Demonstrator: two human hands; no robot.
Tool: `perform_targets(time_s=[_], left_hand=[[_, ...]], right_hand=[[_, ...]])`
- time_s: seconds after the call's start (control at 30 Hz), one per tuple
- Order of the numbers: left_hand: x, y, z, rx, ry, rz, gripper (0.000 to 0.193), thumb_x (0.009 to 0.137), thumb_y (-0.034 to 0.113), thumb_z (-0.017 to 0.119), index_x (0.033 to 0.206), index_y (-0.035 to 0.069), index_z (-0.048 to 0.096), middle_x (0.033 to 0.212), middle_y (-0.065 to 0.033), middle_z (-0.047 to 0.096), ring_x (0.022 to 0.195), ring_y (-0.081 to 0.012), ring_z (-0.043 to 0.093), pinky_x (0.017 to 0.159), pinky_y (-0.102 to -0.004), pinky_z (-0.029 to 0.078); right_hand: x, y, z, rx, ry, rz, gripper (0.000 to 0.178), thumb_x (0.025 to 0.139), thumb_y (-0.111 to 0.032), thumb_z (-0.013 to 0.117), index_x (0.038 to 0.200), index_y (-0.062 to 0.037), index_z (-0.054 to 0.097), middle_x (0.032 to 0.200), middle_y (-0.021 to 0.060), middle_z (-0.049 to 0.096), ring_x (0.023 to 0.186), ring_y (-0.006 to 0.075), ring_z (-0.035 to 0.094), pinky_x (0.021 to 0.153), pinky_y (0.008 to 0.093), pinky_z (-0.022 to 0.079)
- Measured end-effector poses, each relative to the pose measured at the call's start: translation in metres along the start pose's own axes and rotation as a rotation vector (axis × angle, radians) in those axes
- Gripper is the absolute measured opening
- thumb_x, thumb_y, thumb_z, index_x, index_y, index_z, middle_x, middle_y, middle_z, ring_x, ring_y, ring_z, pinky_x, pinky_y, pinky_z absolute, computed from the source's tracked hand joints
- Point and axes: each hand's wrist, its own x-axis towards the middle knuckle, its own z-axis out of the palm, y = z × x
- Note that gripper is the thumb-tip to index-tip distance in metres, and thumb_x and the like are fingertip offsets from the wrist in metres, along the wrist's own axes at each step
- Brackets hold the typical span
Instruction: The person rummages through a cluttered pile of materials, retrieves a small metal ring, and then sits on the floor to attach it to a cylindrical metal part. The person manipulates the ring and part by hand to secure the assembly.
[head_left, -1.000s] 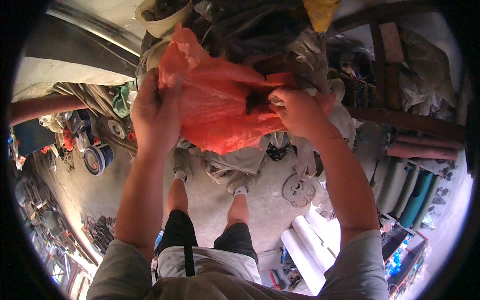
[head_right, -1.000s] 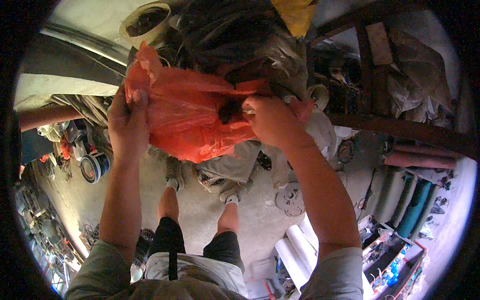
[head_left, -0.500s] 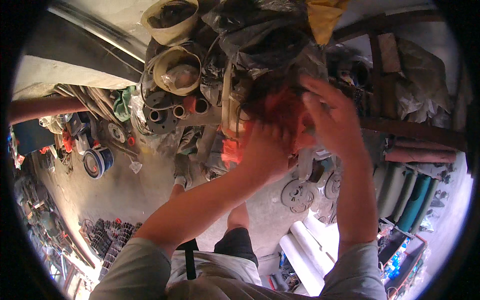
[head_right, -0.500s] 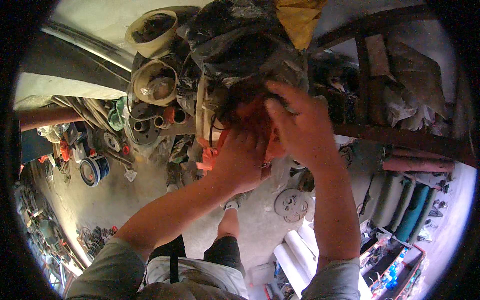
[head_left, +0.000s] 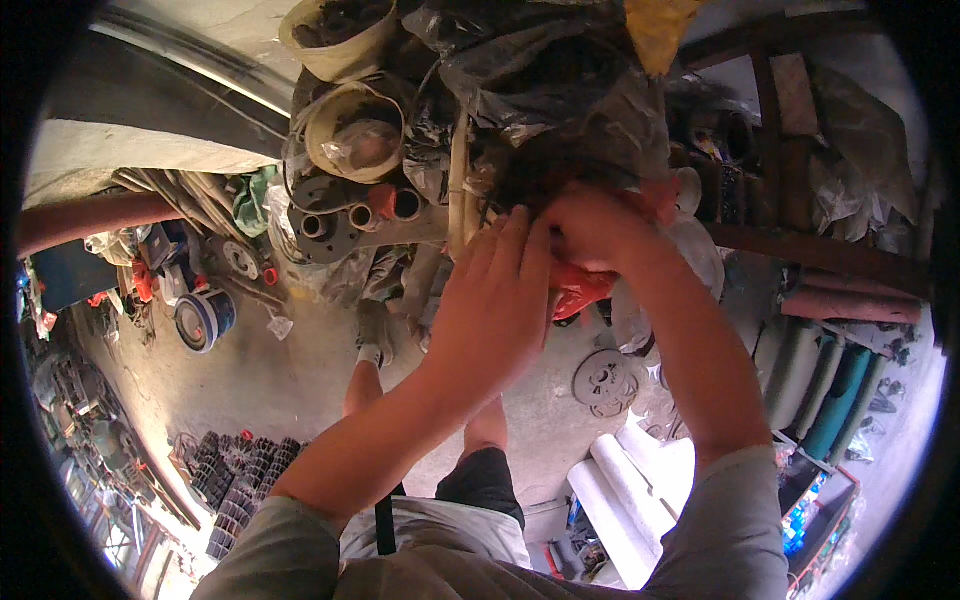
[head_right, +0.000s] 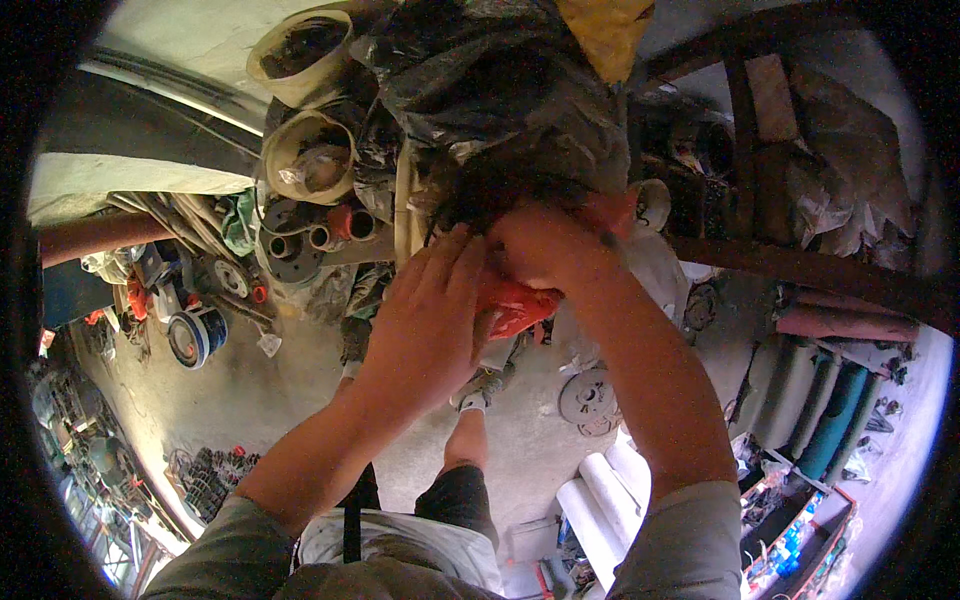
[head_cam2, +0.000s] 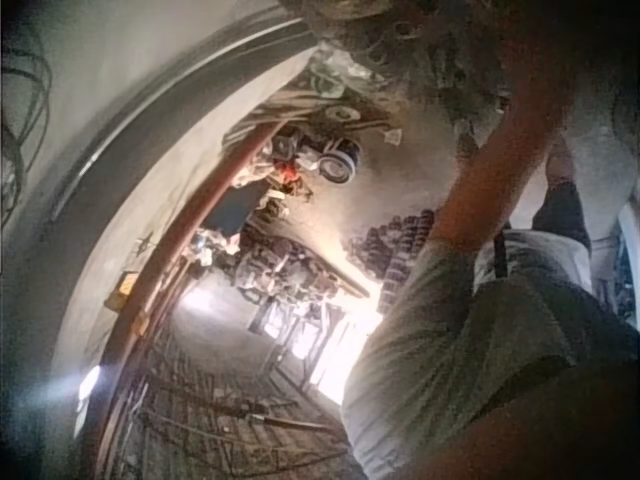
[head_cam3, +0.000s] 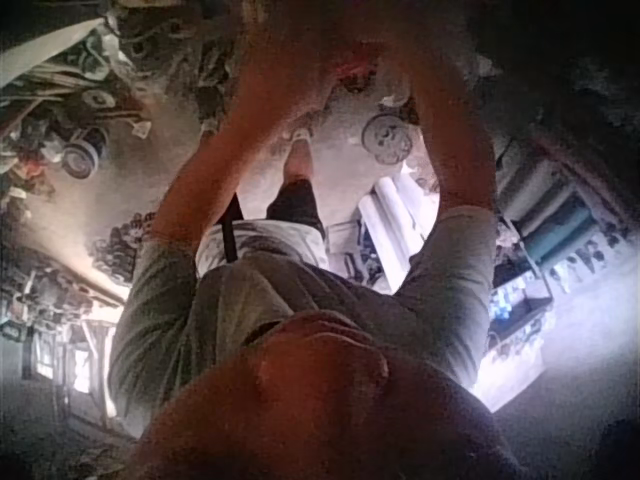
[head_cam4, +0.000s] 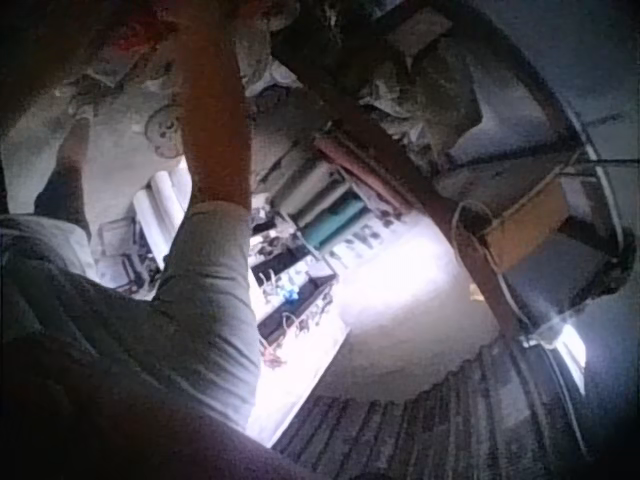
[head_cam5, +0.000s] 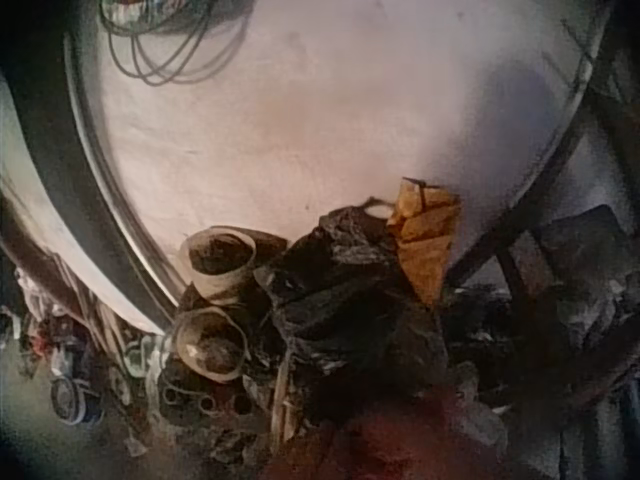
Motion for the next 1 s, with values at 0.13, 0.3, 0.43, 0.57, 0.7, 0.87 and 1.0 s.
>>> perform_targets(time_s=[0.13,0.3,0.43,0.57,0.7,0.87,1.0], left_hand=[[0.003,-0.01,0.028,0.245,-0.049,0.07,0.063,0.089,0.039,0.071,0.133,-0.005,0.058,0.125,-0.0264,0.065,0.117,-0.0419,0.062,0.108,-0.0531,0.044],[0.013,-0.003,0.046,0.171,-0.103,0.08,0.055,0.088,0.041,0.071,0.121,-0.003,0.062,0.115,-0.0235,0.067,0.11,-0.0399,0.065,0.104,-0.0514,0.047],[0.018,-0.009,0.045,0.095,-0.293,-0.013,0.046,0.086,0.038,0.073,0.11,0.001,0.064,0.107,-0.0201,0.065,0.11,-0.0385,0.063,0.1,-0.0506,0.048],[0.003,0.0,0.03,0.11,-0.058,0.111,0.046,0.087,0.033,0.073,0.115,-0.001,0.063,0.118,-0.0225,0.064,0.117,-0.0414,0.06,0.102,-0.0502,0.048],[0.008,0.014,-0.002,0.018,0.147,-0.006,0.051,0.089,0.029,0.07,0.124,-0.007,0.06,0.129,-0.0246,0.061,0.121,-0.0423,0.057,0.105,-0.0494,0.046],[0.031,-0.014,0.026,0.372,0.132,-0.075,0.061,0.093,0.033,0.063,0.136,-0.009,0.055,0.137,-0.0264,0.057,0.125,-0.0432,0.053,0.11,-0.0529,0.04],[0.026,-0.005,0.049,0.259,-0.011,-0.029,0.052,0.09,0.032,0.061,0.124,-0.008,0.062,0.129,-0.0266,0.061,0.12,-0.0401,0.057,0.112,-0.0557,0.038]], right_hand=[[-0.004,-0.011,-0.019,0.101,0.456,0.046,0.028,0.091,-0.017,0.065,0.117,-0.0112,0.074,0.124,0.0207,0.069,0.108,0.041,0.067,0.096,0.0482,0.055],[0.02,0.012,0.01,-0.064,0.671,-0.162,0.036,0.094,-0.014,0.06,0.129,-0.0132,0.069,0.13,0.017,0.068,0.123,0.0415,0.059,0.108,0.0467,0.048],[0.024,0.0,0.009,-0.084,0.418,-0.05,0.031,0.092,-0.02,0.061,0.119,-0.0151,0.075,0.127,0.0154,0.068,0.127,0.0402,0.054,0.114,0.0463,0.042],[0.002,0.004,0.008,-0.256,0.25,-0.06,0.026,0.087,-0.028,0.064,0.104,-0.0162,0.08,0.118,0.0128,0.069,0.122,0.0368,0.057,0.11,0.0476,0.044],[-0.004,-0.001,0.006,-0.324,0.121,-0.02,0.024,0.083,-0.03,0.066,0.098,-0.016,0.081,0.113,0.0104,0.07,0.118,0.0345,0.058,0.106,0.0481,0.045],[0.001,0.016,0.009,-0.158,0.238,-0.057,0.028,0.083,-0.024,0.069,0.108,-0.0155,0.078,0.113,0.011,0.07,0.117,0.0361,0.06,0.104,0.0462,0.047],[-0.001,0.002,-0.01,0.207,0.71,-0.098,0.033,0.082,-0.016,0.068,0.114,-0.0127,0.076,0.109,0.0184,0.073,0.11,0.0401,0.066,0.095,0.0496,0.054]])
